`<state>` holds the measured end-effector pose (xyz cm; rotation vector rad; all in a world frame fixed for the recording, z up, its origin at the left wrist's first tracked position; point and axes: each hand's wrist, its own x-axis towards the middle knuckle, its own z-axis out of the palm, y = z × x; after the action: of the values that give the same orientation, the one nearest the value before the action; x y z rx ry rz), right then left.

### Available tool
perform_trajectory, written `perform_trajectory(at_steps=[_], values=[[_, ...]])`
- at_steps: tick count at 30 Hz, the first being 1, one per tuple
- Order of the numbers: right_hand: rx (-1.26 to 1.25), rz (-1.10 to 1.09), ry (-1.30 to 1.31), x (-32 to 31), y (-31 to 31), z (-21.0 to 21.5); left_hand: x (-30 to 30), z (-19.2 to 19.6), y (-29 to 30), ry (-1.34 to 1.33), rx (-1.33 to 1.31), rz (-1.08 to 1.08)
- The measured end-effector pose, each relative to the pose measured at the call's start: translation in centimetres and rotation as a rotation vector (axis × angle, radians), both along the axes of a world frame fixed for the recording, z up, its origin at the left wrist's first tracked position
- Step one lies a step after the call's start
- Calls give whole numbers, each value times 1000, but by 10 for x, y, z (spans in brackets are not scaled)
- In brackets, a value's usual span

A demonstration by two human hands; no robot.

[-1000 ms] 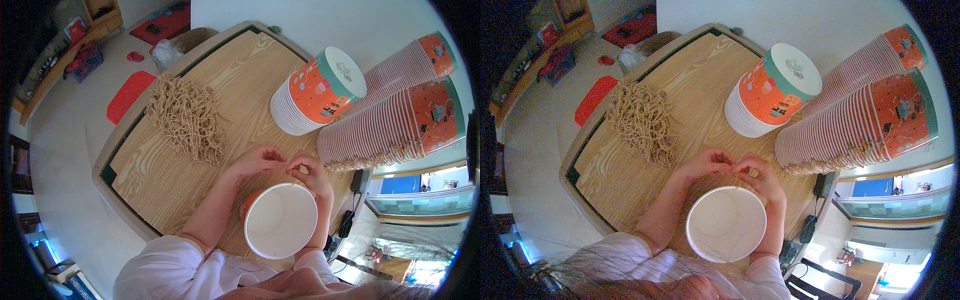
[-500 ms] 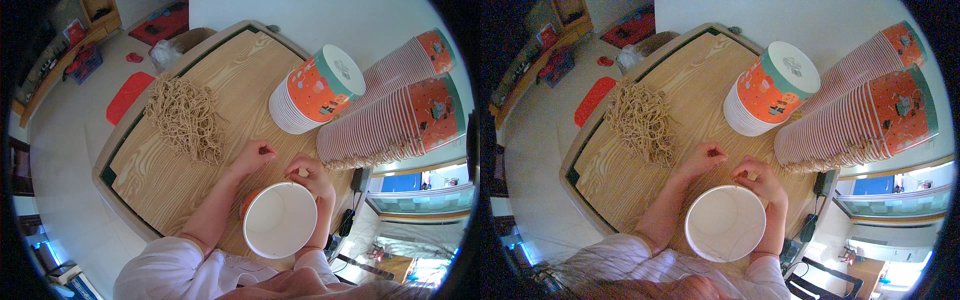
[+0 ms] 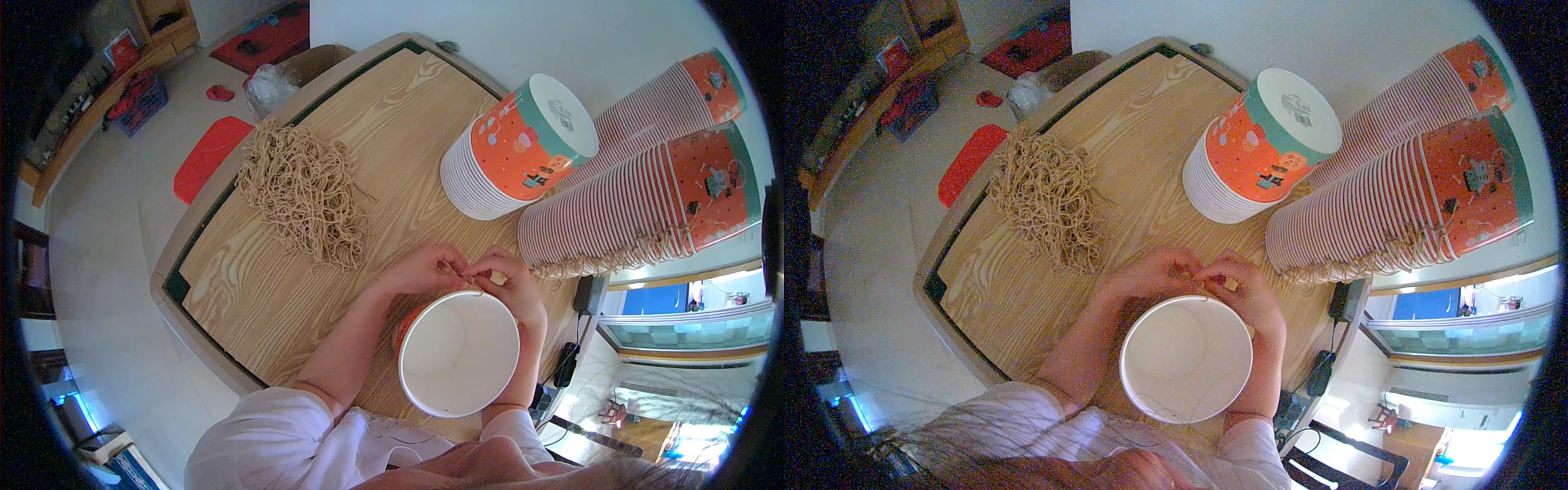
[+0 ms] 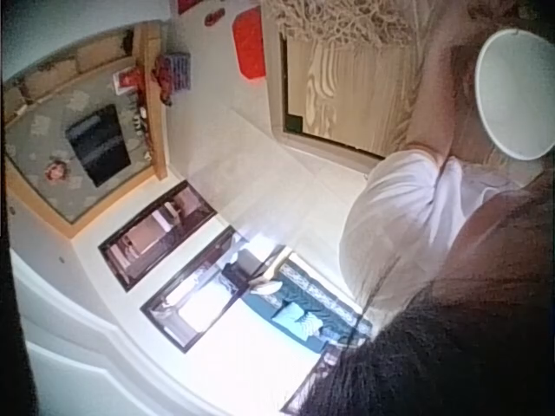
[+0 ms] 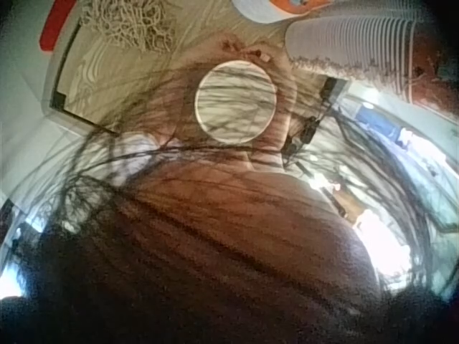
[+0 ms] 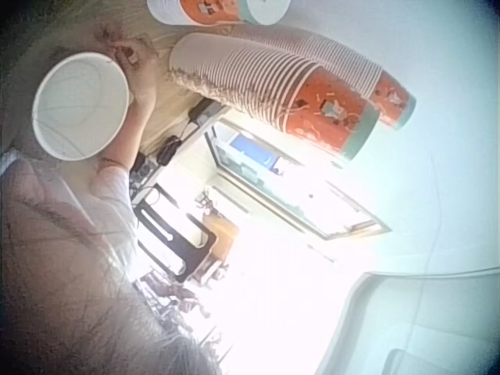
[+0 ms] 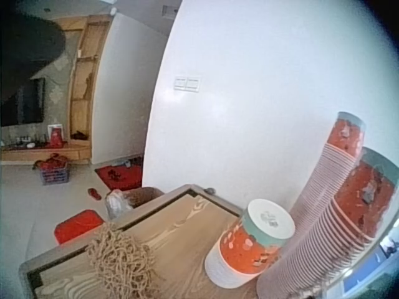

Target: Tie rubber bands around individual paper cups and stack them.

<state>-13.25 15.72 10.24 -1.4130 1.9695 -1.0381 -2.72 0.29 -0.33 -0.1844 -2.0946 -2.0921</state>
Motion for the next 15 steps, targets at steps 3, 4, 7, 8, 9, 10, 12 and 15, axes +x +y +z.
perform_trajectory(at_steps=[3, 4, 7, 8, 9, 10, 12, 15], values=[[7, 6, 21, 0, -1, 1, 1, 0, 2, -79, 144, 8], [18, -8, 0, 1, -1, 1, 0, -2, 2, -97, 174, 27], [5, 7, -2, -1, -1, -3, -2, -7, 3, -136, 227, 63], [-18, 35, 16, -3, 0, -5, -2, -6, 3, -158, 251, 78], [-17, 34, 16, -4, 1, -5, -3, -5, 4, -159, 252, 77], [-26, 45, -23, -5, 3, -6, -3, -4, 4, -178, 235, 98], [-36, 58, -63, -6, 4, -6, -3, -3, 3, -199, 218, 120], [-106, 184, -46, -8, 3, -4, -3, -3, 3, -179, 217, 130]])
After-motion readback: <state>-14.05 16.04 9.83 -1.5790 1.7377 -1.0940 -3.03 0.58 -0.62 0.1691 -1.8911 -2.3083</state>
